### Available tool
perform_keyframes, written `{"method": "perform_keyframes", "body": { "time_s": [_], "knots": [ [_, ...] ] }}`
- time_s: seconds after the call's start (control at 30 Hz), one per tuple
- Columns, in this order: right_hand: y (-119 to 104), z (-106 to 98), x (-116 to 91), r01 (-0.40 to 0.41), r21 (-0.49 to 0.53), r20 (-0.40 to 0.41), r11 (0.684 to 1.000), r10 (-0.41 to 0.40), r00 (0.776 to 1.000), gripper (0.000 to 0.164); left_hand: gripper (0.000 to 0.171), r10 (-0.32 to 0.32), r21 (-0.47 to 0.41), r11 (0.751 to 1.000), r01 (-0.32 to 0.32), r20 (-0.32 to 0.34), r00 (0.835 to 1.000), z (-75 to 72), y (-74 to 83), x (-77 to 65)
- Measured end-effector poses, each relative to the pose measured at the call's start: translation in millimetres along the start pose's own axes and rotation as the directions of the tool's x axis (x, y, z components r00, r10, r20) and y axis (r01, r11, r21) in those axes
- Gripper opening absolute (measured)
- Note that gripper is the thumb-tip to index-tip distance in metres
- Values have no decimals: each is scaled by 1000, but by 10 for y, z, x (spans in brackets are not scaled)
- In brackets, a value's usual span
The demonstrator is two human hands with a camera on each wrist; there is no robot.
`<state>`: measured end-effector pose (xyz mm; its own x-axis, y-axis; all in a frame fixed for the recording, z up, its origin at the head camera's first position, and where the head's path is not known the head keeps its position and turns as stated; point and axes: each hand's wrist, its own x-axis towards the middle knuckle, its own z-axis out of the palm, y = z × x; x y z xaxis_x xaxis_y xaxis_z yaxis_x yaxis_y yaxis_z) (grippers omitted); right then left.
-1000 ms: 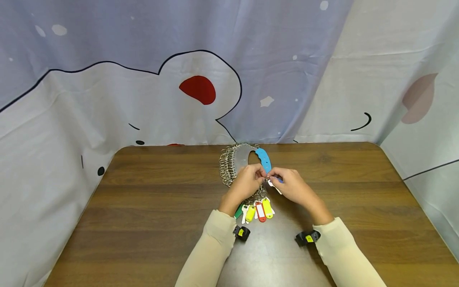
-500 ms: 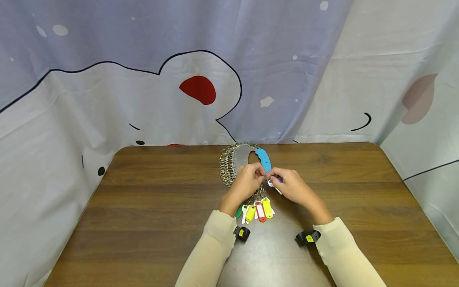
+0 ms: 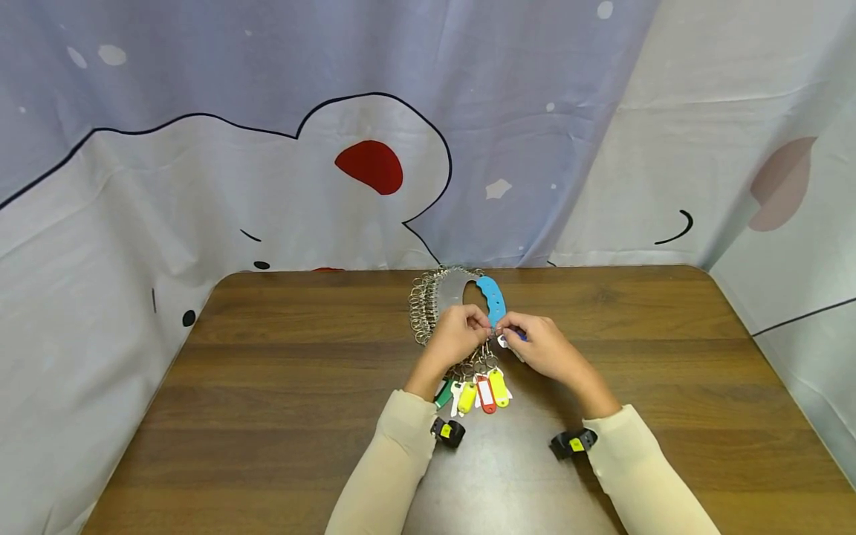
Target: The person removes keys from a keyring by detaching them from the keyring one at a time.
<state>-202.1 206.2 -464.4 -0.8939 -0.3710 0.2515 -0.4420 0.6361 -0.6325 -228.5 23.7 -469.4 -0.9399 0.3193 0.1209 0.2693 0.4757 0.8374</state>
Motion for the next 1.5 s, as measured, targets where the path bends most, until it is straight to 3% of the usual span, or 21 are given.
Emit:
{"method": "perform_keyframes", "body": {
  "time_s": [0.23,0.6,1.23,1.5],
  "knots": [
    [4,3,-16,-3,22,8,1000,3,1000,12,11,92,91,992,-88,-40,995,14,26,-13],
    [-3,2,-1,-9,16,-1,1000,9,1000,12,15,164,168,975,-148,-82,983,25,34,-5],
    [26,-3,-3,-62,37,-41,997,64,997,13,16,231,243,945,-220,-19,973,10,39,-33],
    [4,4,10,-91,30,-81,995,93,992,11,15,259,227,942,-248,-19,966,8,33,-17]
  ]
}}
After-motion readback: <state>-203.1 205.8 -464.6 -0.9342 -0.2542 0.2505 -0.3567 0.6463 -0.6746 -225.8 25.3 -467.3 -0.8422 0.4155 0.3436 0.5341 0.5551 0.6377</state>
